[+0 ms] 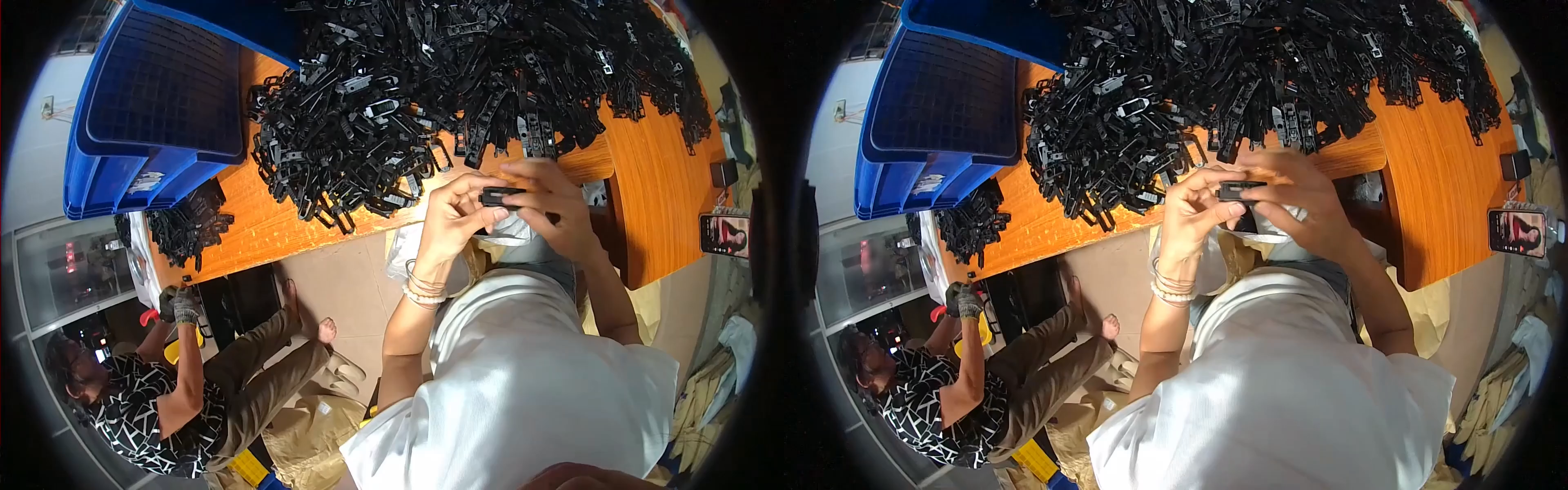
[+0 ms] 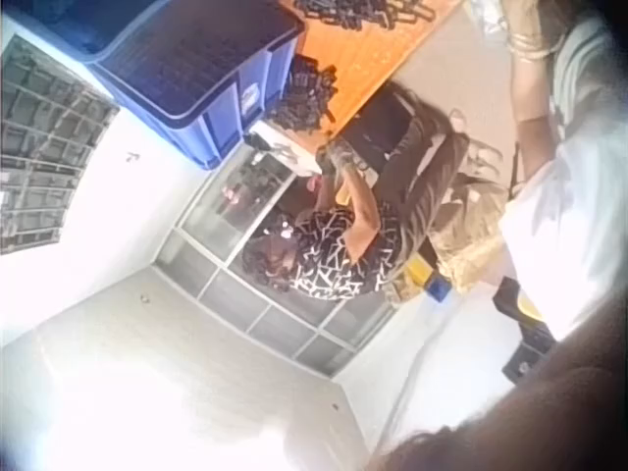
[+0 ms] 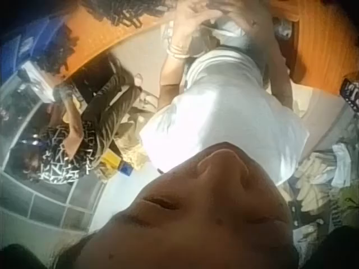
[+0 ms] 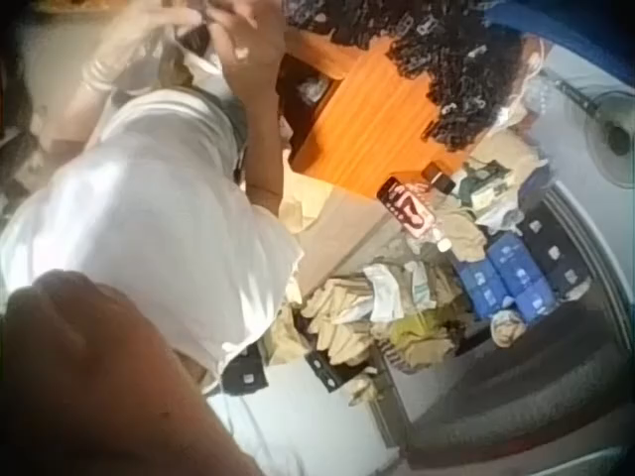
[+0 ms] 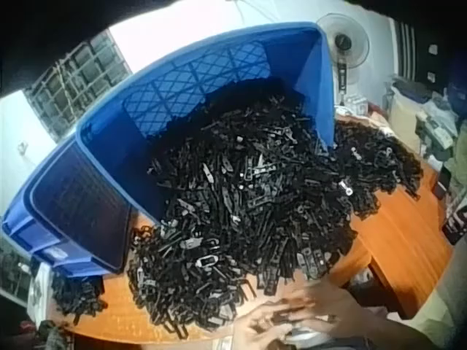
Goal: Inspecting and sorting small black plastic components on a table.
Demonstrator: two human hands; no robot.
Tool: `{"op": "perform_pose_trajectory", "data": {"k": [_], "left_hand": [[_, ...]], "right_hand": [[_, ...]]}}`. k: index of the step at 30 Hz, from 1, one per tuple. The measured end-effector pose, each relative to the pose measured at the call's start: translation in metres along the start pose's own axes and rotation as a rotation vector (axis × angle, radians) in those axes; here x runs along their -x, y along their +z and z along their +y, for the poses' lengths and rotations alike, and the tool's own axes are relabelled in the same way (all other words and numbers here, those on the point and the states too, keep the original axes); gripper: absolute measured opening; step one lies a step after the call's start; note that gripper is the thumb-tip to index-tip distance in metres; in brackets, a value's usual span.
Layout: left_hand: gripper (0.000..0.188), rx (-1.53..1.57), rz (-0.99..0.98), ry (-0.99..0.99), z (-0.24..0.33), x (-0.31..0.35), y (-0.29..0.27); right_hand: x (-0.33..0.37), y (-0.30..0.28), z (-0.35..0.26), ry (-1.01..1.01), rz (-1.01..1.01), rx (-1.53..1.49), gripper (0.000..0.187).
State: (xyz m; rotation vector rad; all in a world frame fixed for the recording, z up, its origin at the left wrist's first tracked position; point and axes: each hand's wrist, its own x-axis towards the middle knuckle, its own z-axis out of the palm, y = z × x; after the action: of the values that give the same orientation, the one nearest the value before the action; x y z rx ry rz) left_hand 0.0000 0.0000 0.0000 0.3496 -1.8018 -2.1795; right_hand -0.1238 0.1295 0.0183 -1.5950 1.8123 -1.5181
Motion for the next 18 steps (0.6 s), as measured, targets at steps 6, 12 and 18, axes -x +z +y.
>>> {"op": "perform_pose_trajectory", "data": {"k": [6, 12, 18], "left_hand": [[0.020, 0.392, 0.063, -0.104, -0.009, -0.015, 0.015], [0.011, -1.130, 0.420, 0.264, -0.020, -0.035, 0.005], [0.013, -1.186, 0.570, 0.545, -0.027, -0.028, 0.000]], "right_hand": [[0.017, 0.010, 0.008, 0.068, 0.138, -0.028, 0.026], [0.027, 0.014, 0.027, 0.438, 0.427, -0.297, 0.016], [0.023, 0.021, 0.030, 0.634, 0.540, -0.563, 0.014]]}}
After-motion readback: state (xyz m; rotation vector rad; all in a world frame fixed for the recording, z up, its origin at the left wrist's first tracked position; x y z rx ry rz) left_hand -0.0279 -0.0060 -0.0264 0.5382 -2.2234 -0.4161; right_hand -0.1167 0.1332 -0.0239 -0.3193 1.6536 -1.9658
